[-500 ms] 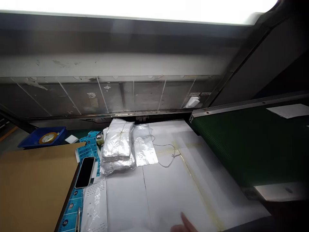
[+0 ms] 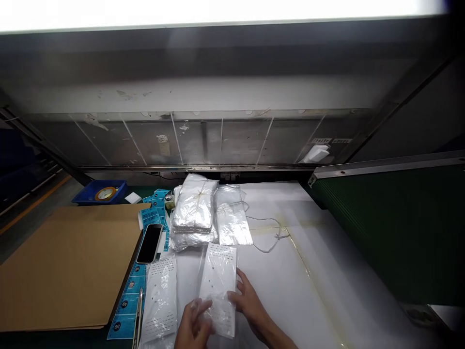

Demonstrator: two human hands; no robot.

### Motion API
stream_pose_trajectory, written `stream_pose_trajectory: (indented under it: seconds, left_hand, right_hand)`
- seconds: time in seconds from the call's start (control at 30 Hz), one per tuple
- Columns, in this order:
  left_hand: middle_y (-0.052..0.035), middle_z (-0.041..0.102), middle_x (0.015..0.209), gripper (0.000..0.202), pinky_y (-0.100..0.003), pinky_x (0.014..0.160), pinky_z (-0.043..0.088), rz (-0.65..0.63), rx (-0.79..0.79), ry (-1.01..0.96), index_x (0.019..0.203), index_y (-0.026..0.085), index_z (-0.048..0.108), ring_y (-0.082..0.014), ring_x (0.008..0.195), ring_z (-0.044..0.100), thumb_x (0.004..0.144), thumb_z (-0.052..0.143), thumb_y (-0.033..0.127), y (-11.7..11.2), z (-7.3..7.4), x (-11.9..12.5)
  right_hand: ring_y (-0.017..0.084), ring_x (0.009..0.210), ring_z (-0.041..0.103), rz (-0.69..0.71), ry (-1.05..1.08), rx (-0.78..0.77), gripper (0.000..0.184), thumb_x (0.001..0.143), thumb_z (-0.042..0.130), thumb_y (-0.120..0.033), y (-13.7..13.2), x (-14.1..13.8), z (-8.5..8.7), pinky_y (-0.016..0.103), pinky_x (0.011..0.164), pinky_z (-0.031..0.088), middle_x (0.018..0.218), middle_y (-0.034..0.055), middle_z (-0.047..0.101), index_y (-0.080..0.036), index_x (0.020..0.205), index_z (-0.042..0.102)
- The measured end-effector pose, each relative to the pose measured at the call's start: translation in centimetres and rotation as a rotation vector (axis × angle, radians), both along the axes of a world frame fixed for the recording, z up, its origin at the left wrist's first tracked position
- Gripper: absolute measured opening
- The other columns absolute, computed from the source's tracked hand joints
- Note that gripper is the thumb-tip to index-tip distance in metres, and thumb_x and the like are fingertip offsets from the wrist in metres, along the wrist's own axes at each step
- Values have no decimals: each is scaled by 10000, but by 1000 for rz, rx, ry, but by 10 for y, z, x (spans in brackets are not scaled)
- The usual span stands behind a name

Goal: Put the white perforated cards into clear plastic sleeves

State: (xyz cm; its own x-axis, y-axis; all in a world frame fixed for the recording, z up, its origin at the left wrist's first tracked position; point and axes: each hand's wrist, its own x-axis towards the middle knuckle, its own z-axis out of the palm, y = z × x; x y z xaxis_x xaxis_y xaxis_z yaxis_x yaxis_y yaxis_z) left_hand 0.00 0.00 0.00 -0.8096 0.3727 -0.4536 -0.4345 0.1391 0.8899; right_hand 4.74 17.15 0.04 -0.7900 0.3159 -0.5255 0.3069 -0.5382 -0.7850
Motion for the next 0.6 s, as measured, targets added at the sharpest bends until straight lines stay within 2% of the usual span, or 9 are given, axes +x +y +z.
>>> stream_pose_trajectory:
  seconds: [0.07, 0.13, 0.17, 0.27, 0.33, 0.43, 0.53, 0.6]
  left_hand:
    - [-160, 604, 1131, 664, -365, 695, 495, -41, -178, 128, 1253, 154, 263, -190, 648, 595, 737, 524, 480, 6, -32, -9]
    - [-138, 600, 1111, 738, -365, 746, 486, -146, -366, 319, 1359, 100, 134, -204, 749, 599, 773, 434, 434, 7, -60, -12]
    - [-143, 598, 1124, 749, -374, 799, 474, -205, -444, 437, 1383, 78, 129, -221, 835, 599, 777, 418, 411, 6, -72, -11]
    - [-171, 573, 1239, 703, -451, 990, 366, -364, -603, 748, 1340, 70, 369, -297, 1111, 524, 728, 490, 394, 5, -99, -2]
    - [-151, 535, 1309, 692, -530, 1064, 256, -438, -695, 852, 1263, 121, 511, -347, 1210, 452, 636, 596, 402, 6, -111, 6]
    - [-127, 483, 1357, 770, -610, 1078, 160, -509, -824, 912, 1255, 193, 532, -386, 1268, 384, 518, 678, 363, 12, -120, 13]
    - [-102, 457, 1376, 759, -631, 1073, 130, -538, -922, 957, 1268, 232, 510, -387, 1296, 343, 523, 646, 288, 15, -123, 9]
    - [-85, 438, 1391, 722, -647, 1064, 117, -532, -976, 982, 1273, 243, 500, -385, 1307, 324, 558, 601, 262, 15, -123, 2]
  right_hand:
    - [245, 1060, 576, 46, -43, 69, 853, 635, 598, -184, -4, -10, -16, 343, 831, 479, 1197, 105, 587, -202, 1403, 228]
    - [245, 998, 607, 82, -47, 87, 836, 588, 555, -138, -10, -17, -31, 348, 834, 478, 1088, 92, 644, -169, 1380, 286]
    - [247, 952, 625, 94, -41, 87, 827, 565, 531, -126, -13, -19, -37, 351, 822, 483, 1023, 81, 669, -156, 1362, 313]
    - [250, 868, 651, 126, -52, 114, 808, 550, 479, -141, -20, -21, -50, 347, 760, 501, 914, 62, 697, -138, 1343, 323]
    - [245, 867, 652, 159, -65, 155, 766, 593, 464, -172, -20, -21, -57, 338, 739, 504, 929, 64, 695, -144, 1344, 319]
    - [222, 937, 631, 243, -58, 262, 637, 667, 448, -192, -17, -23, -65, 322, 803, 485, 1027, 62, 673, -175, 1302, 399]
    - [225, 1016, 583, 320, -88, 437, 491, 743, 445, -229, -13, -31, -72, 354, 925, 410, 1091, 69, 641, -186, 1231, 486]
    - [261, 1016, 570, 370, -133, 564, 389, 787, 449, -291, -13, -36, -74, 412, 943, 374, 1067, 93, 638, -182, 1145, 554]
